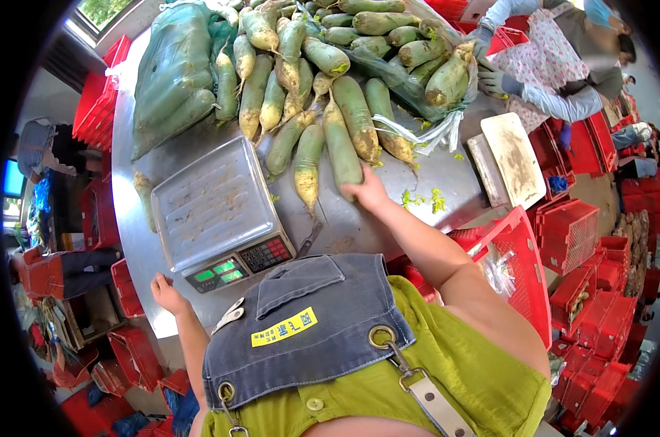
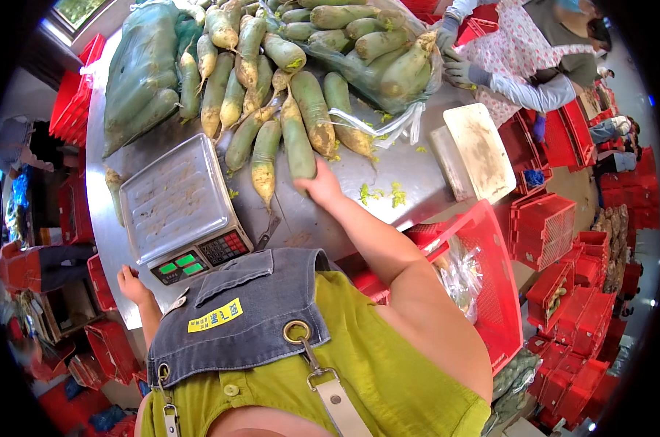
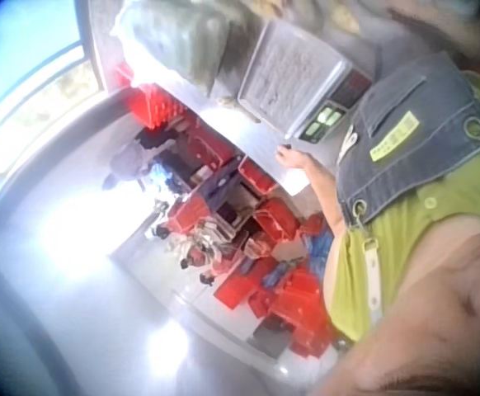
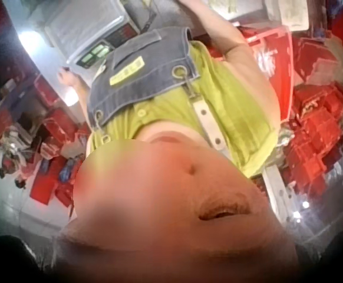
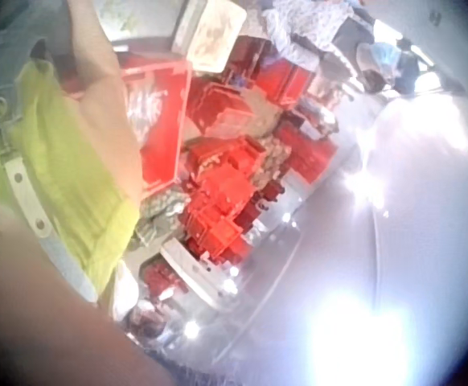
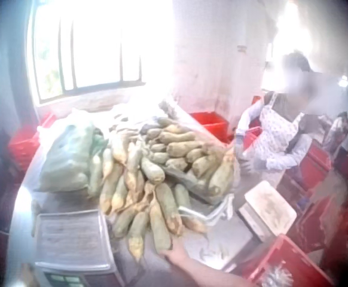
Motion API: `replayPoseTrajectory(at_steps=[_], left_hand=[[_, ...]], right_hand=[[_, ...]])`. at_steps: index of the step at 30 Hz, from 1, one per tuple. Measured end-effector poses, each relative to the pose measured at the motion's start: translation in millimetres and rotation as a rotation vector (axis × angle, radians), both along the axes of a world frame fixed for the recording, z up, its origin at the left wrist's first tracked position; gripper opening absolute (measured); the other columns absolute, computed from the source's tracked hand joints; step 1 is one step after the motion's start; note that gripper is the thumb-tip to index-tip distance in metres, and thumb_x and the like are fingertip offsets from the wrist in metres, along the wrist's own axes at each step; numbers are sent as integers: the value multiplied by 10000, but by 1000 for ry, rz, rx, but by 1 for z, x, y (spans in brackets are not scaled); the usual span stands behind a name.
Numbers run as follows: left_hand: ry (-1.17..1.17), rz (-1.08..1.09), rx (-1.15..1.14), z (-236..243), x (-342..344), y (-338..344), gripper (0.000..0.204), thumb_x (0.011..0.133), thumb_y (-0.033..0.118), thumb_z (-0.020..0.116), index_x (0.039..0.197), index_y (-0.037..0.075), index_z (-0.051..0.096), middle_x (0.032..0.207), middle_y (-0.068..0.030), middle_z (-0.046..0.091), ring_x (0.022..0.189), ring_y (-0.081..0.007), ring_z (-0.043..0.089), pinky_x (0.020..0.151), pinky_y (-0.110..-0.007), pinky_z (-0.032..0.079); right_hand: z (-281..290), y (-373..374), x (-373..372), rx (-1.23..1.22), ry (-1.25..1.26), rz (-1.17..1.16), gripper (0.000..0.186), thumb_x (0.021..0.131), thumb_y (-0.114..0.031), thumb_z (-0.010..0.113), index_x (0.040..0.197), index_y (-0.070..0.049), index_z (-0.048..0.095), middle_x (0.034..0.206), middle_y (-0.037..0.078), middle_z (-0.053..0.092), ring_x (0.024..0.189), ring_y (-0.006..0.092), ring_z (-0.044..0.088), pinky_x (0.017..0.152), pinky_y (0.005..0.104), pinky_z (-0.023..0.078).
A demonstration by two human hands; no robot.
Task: The person weighs green vegetables, likely luffa, on a digital scale in a market setting. They pick up individual vegetables, place them on the scale, and then move them into a red plastic basket. The process is repeated continuously throughout the video.
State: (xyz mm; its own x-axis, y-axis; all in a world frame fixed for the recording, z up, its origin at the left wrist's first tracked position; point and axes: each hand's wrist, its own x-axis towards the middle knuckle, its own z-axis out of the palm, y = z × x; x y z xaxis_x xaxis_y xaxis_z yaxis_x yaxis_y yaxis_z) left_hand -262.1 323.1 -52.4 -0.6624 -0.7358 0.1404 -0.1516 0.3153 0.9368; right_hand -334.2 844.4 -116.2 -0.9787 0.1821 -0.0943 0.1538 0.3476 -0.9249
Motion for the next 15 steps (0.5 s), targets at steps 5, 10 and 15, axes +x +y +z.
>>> replayPoseTrajectory(at_steps=[5,10,15], left_hand=[[-47,-170,-74,59,-17,76,192,922,146,494,789,19,552,696,-2,493,673,-103,444,640,-258,378],[-258,-849,565,82,-57,183,311,899,138,501,1161,-22,556,989,-93,608,876,-170,569,813,-290,445],[-298,-919,855,107,-107,238,524,801,178,632,1249,-20,446,1047,-102,595,936,-204,581,834,-327,457]], right_hand=[[48,16,0,-1114,-405,21,454,859,-325,545,1177,-11,466,1040,137,587,805,233,618,633,291,482],[113,-36,45,-1108,-106,239,643,834,-278,622,1340,11,351,1200,166,532,1079,286,549,906,338,445],[156,-81,22,-202,244,724,740,801,-233,673,1392,-1,294,1297,225,467,1194,320,465,1021,380,349]])
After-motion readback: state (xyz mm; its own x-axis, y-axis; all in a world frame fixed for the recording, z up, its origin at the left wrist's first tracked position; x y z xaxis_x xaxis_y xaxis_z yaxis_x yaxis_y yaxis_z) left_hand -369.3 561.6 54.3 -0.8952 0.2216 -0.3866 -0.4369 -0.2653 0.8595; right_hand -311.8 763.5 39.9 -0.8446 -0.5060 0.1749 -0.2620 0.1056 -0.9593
